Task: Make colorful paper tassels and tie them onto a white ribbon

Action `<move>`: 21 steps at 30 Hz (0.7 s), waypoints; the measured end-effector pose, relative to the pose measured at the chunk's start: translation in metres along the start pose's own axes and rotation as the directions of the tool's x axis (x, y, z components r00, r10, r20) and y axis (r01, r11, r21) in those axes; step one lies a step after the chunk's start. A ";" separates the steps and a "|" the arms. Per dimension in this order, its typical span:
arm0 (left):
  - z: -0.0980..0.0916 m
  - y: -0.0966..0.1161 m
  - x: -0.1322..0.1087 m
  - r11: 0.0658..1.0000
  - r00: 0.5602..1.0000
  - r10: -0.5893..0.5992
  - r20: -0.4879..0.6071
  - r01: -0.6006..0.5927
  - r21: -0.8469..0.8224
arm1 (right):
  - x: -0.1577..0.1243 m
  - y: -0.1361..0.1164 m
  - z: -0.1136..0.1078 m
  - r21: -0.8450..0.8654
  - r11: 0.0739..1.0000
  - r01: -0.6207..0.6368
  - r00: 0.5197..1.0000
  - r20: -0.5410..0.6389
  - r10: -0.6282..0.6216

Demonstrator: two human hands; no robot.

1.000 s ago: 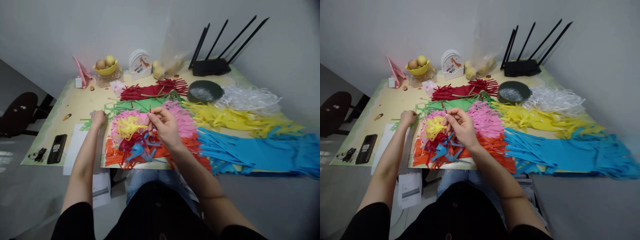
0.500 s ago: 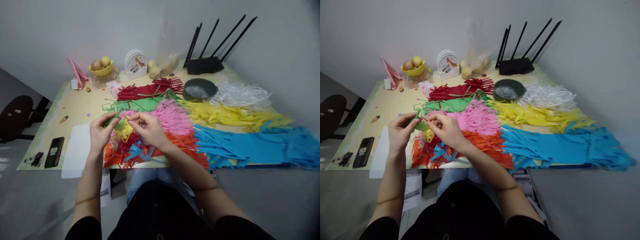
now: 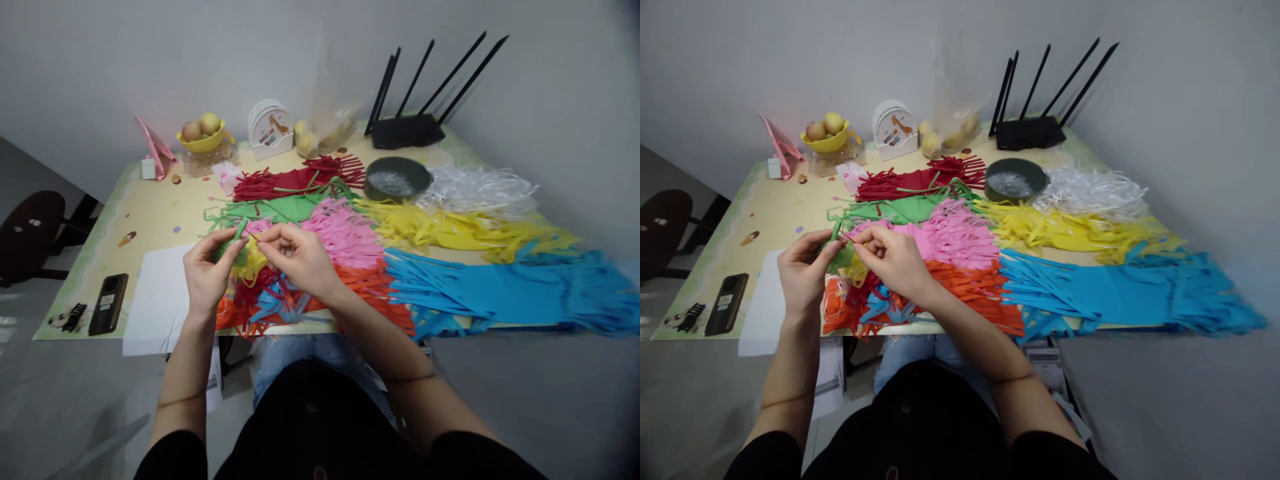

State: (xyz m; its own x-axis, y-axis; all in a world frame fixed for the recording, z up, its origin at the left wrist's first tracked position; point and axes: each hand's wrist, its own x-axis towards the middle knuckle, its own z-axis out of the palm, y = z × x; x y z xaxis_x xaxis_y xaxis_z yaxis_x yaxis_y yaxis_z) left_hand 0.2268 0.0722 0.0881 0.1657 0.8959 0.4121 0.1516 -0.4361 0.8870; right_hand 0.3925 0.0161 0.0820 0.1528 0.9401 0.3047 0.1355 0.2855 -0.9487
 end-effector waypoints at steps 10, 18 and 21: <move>-0.002 0.007 -0.005 0.842 0.917 0.318 0.240 -0.390 0.373 | 0.011 0.006 -0.004 0.350 0.922 -0.168 0.978 0.180 0.110; 0.003 0.007 0.005 0.685 0.824 0.420 0.381 -0.563 0.462 | 0.035 -0.023 -0.023 0.186 0.982 -0.028 0.999 0.049 0.019; -0.004 -0.001 0.021 0.645 0.828 0.400 0.393 -0.559 0.520 | 0.059 -0.076 -0.048 0.190 0.977 0.093 0.994 -0.069 -0.081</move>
State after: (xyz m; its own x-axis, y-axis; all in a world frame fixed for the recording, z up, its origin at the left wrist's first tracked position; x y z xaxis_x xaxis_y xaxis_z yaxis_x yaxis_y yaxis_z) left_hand 0.2266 0.0917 0.0967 0.5813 0.5337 0.6143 0.5120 -0.8266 0.2336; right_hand 0.4385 0.0409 0.1766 0.2080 0.8988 0.3858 -0.0397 0.4019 -0.9148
